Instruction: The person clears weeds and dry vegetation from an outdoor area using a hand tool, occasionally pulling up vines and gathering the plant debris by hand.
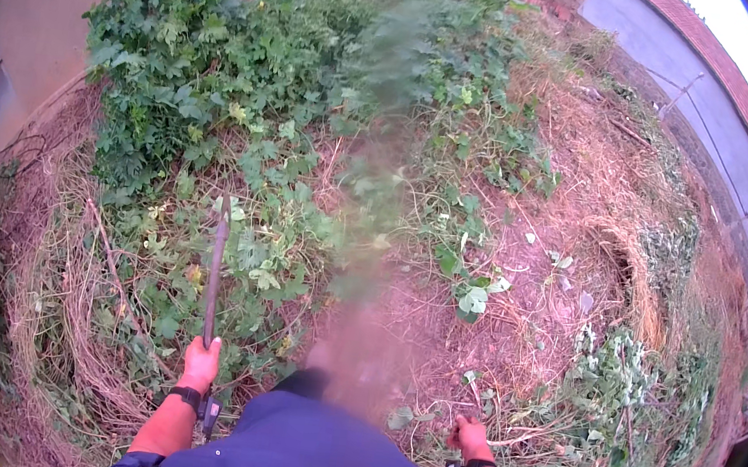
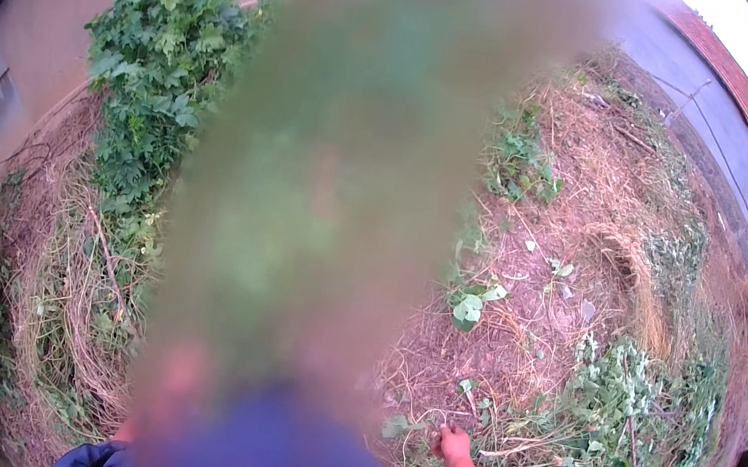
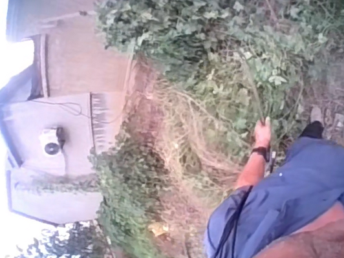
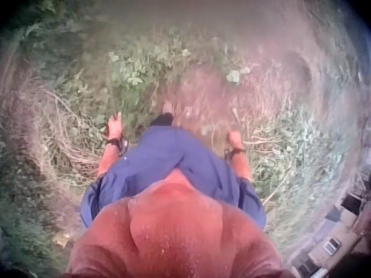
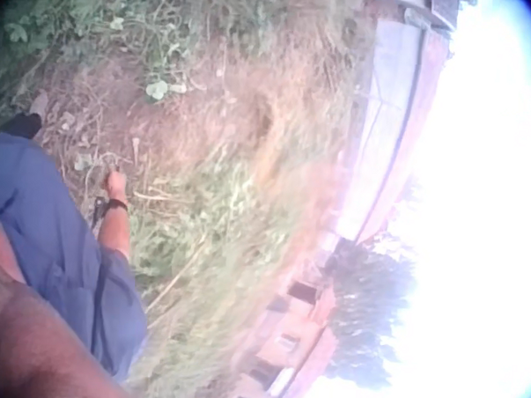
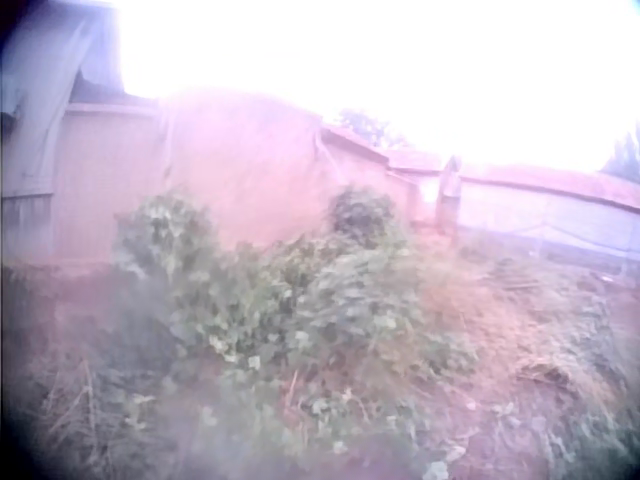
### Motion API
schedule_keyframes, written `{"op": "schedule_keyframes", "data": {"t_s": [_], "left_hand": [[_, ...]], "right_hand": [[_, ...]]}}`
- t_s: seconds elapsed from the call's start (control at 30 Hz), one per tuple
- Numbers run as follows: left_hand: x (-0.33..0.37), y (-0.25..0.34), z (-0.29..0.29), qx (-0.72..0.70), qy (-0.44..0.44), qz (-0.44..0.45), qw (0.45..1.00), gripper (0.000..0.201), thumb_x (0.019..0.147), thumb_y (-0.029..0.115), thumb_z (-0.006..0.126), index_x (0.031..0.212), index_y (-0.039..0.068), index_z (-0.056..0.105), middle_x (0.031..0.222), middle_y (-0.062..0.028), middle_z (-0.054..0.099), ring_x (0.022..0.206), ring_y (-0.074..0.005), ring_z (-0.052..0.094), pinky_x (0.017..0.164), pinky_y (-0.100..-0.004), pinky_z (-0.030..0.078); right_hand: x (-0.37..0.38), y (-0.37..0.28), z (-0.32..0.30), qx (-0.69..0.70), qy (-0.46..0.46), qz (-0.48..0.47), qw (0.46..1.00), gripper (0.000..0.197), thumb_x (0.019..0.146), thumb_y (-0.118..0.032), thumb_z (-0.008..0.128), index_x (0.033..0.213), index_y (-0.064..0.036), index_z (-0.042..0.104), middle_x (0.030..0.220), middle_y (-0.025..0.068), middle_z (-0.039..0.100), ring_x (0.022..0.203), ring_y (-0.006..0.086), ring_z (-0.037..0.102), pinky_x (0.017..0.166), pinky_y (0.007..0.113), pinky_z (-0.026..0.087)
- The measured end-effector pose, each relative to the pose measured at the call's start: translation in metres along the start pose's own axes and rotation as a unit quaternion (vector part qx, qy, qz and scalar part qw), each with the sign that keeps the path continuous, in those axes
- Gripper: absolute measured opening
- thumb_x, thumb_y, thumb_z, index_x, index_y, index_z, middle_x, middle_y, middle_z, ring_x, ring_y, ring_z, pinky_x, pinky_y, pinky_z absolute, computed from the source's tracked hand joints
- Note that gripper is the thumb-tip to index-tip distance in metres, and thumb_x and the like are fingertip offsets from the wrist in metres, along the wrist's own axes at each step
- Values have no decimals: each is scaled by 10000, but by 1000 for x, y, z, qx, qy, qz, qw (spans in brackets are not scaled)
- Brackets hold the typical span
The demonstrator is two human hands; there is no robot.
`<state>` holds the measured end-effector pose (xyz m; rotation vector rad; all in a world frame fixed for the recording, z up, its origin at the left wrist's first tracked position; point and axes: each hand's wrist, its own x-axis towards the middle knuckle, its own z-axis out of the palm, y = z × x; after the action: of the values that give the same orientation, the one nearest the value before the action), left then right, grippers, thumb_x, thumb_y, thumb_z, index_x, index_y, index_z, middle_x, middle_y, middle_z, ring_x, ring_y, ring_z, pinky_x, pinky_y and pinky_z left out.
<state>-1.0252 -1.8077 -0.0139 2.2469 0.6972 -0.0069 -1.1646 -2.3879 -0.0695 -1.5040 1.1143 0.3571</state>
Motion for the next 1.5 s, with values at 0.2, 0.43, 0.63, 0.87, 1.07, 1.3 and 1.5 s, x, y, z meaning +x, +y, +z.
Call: {"op": "schedule_keyframes", "data": {"t_s": [0.2, 0.43, 0.63, 0.87, 1.07, 1.3, 1.5], "left_hand": [[82, 27, 28, 3, -48, 4, 999, 387, 870, 328, 605, 844, -53, 548, 758, -221, 610, 699, -342, 598, 689, -419, 464], [129, 83, 33, 9, -67, -2, 998, 383, 874, 327, 598, 858, -54, 557, 744, -208, 608, 673, -316, 588, 677, -411, 463], [136, 80, 61, -14, -76, -30, 997, 349, 880, 306, 604, 836, -38, 562, 708, -156, 591, 630, -238, 541, 642, -391, 457], [118, 84, 100, 27, -49, -100, 993, 399, 885, 349, 586, 870, -50, 576, 771, -210, 615, 700, -315, 591, 700, -416, 473], [101, 137, 138, 39, -31, -165, 985, 534, 903, 480, 526, 934, -51, 565, 802, -240, 609, 773, -372, 605, 703, -438, 471], [57, 196, 206, 49, 6, -164, 985, 476, 920, 452, 504, 967, -18, 572, 803, -217, 624, 786, -378, 622, 700, -435, 477], [101, 263, 248, 26, -31, -143, 989, 465, 923, 452, 484, 979, -4, 555, 825, -227, 626, 812, -400, 617, 716, -461, 477]], "right_hand": [[53, -162, 82, -83, -55, -105, 989, 281, 896, -246, 583, 1001, 14, 577, 681, 66, 583, 524, 166, 577, 477, 309, 493], [68, -265, 154, -108, -104, -99, 984, 295, 891, -238, 593, 1045, 13, 573, 733, 66, 600, 565, 158, 584, 525, 293, 498], [100, -283, 137, -112, -77, -50, 989, 258, 888, -222, 597, 1012, 4, 582, 731, 62, 597, 567, 160, 582, 530, 297, 504], [175, -294, 107, -154, -74, 15, 985, 253, 886, -237, 594, 979, -1, 591, 724, 59, 584, 601, 163, 579, 536, 318, 510], [281, -329, 103, -190, -185, -1, 964, 260, 903, -279, 576, 999, -38, 565, 684, 35, 540, 556, 158, 562, 518, 319, 521], [361, -397, 78, -257, -225, -20, 940, 241, 905, -265, 576, 1036, -66, 541, 689, 21, 543, 511, 135, 561, 460, 286, 518], [388, -401, 33, -318, -170, 28, 932, 213, 911, -242, 556, 1021, -60, 541, 655, 24, 548, 492, 146, 560, 455, 286, 515]]}}
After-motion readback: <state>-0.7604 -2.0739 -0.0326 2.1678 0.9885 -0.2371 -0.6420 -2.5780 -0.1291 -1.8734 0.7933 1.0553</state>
